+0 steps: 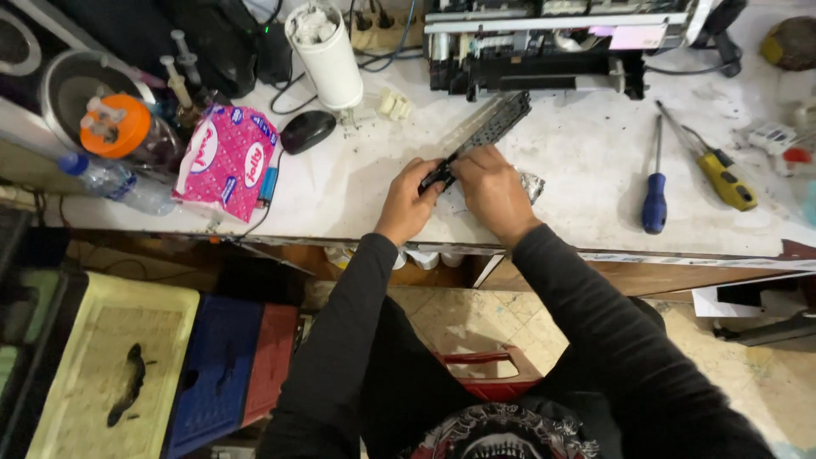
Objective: The person cleans a long black printer component using a white tissue. They wipe the component repeatedly, turning it over to clean different sides, and discard used tissue sections. The person also handles a small white plastic piece separately before returning to the main component.
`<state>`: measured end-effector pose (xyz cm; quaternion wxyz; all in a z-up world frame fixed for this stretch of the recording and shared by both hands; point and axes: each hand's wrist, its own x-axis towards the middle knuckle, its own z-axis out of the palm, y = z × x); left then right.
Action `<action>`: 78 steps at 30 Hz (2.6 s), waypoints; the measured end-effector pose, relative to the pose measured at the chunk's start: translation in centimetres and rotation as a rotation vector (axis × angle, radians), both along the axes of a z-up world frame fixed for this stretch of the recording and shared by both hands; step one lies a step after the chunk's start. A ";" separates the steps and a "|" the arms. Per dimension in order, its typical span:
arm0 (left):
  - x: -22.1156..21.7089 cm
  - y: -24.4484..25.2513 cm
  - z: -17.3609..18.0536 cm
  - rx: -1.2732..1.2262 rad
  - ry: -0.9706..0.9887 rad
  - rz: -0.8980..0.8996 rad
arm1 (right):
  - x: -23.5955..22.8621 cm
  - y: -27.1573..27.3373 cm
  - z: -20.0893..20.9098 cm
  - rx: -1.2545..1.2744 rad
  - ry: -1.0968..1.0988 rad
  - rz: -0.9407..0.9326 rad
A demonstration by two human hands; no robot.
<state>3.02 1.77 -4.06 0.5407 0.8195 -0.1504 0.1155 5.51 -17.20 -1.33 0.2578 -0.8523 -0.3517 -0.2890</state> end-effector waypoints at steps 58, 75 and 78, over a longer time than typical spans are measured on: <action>-0.5 -1.2 -0.5 0.205 -0.085 0.098 | 8.4 -5.3 1.3 -0.166 0.094 0.049; -2.4 -1.9 3.3 0.130 -0.007 0.164 | 5.7 -7.6 5.1 0.689 0.800 -0.016; -1.4 -1.5 0.3 0.097 -0.119 0.193 | 6.1 -11.3 3.0 0.908 0.800 -0.065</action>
